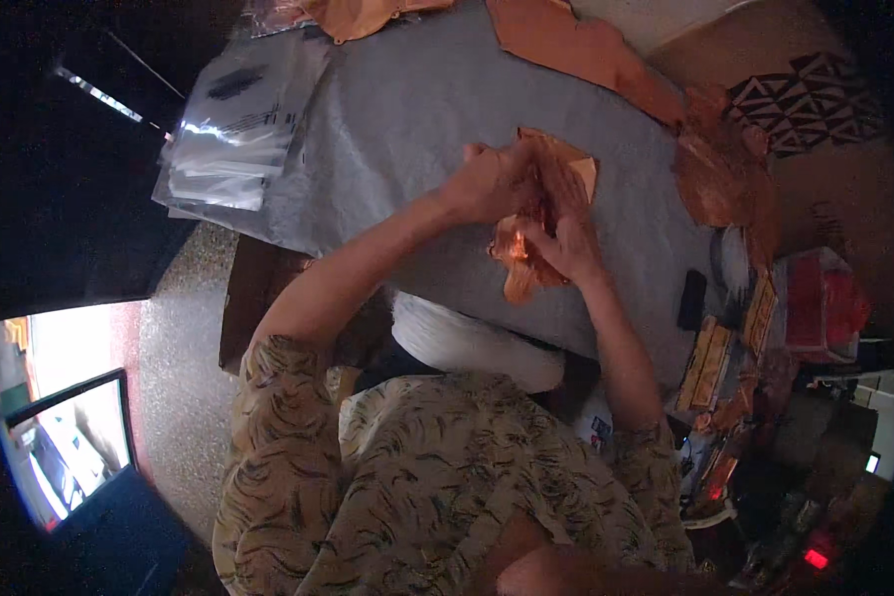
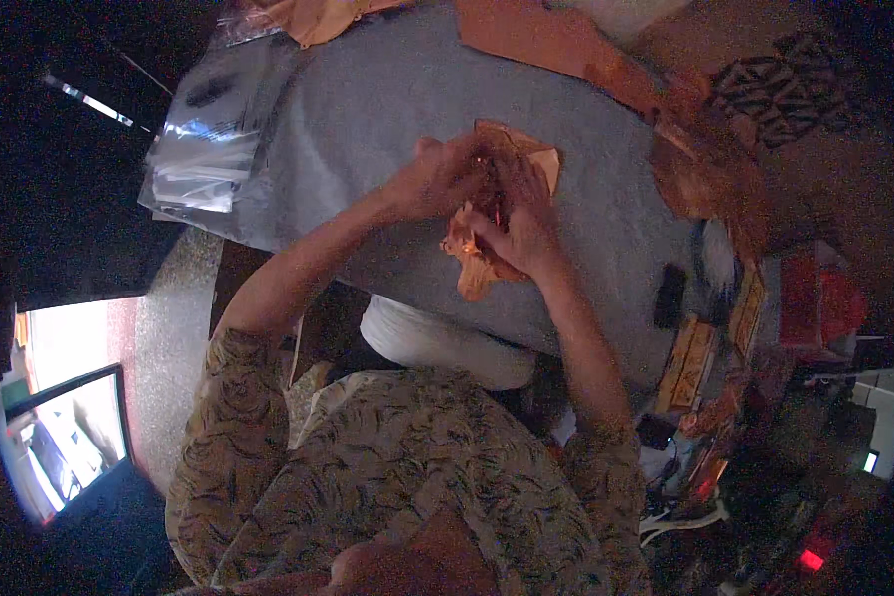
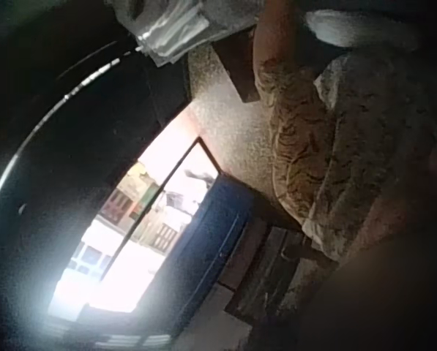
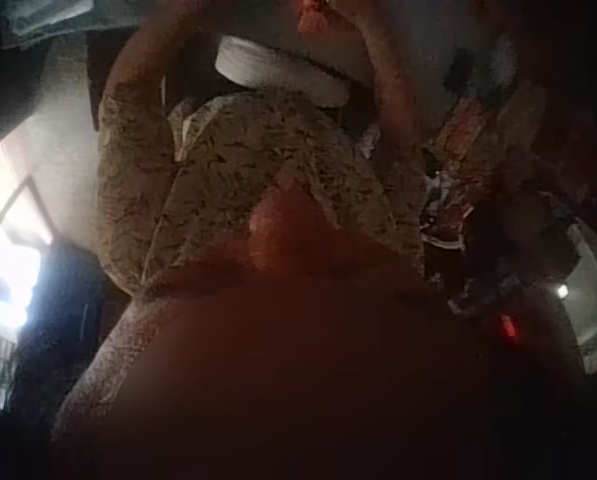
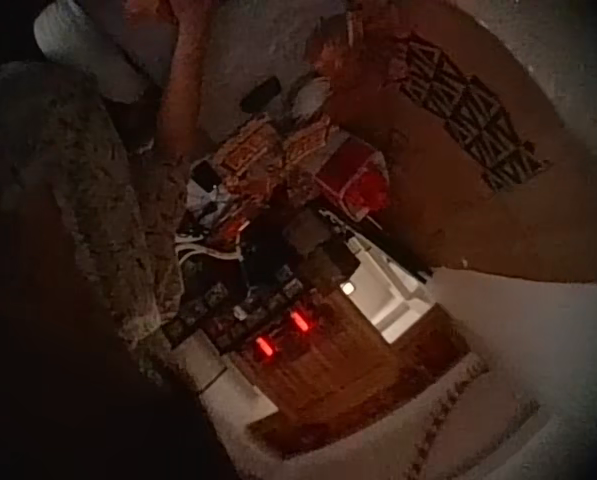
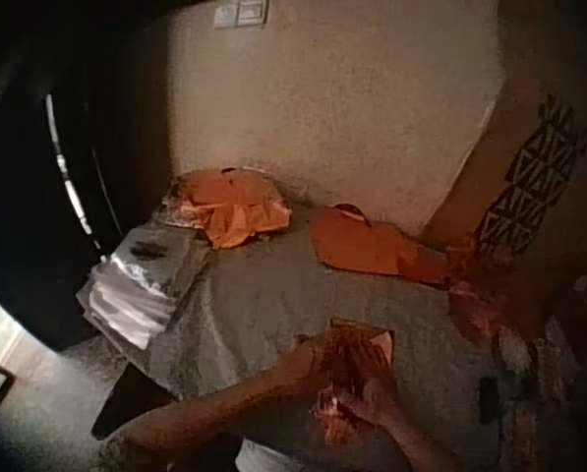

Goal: The person folds a copper-colored foil balloon by hand, pressing the sides inward and then folding the top and bottom sections toward the center to create a compact rectangular shape.

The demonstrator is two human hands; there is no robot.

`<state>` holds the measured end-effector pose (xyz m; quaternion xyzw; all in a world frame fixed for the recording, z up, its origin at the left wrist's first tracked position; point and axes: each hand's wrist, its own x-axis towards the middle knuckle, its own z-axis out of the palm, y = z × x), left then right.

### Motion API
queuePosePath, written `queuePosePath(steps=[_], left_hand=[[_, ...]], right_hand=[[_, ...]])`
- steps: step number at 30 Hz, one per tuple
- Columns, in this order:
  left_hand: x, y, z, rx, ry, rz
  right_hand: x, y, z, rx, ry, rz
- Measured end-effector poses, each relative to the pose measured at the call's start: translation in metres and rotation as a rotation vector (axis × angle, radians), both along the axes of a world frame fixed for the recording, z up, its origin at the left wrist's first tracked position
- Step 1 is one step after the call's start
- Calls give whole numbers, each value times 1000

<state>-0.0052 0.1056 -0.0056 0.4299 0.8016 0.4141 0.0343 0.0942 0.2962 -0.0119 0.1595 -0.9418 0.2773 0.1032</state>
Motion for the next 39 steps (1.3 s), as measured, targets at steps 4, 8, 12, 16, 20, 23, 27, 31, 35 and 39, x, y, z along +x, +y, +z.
queuePosePath(steps=[4, 8, 12, 16, 20, 23, 27, 31, 35, 39], left_hand=[[2, 4, -12, 41, -2, 8], [4, -10, -12, 5, -151, 41], [25, -24, -8, 169, -184, 71], [59, -33, -2, -35, 339, 376], [68, -27, 0, -109, 442, 340], [68, -21, -4, -125, 515, 411], [68, -19, -5, -140, 535, 394], [70, -18, -5, -168, 640, 331], [66, -22, -7, -201, 684, 224], [56, -23, -13, -202, 587, 198]], right_hand=[[-1, 7, -16, 74, 10, -76], [2, 4, -19, 155, 12, -122], [2, 11, -23, 148, 28, -113], [2, 6, -16, 146, -9, -137], [3, 5, -16, 166, -17, -148], [1, 4, -16, 147, -11, -148], [3, 6, -14, 152, -19, -148], [1, 8, -18, 116, 5, -135], [2, 8, -18, 94, 0, -145], [2, 6, -16, 88, -7, -144]])
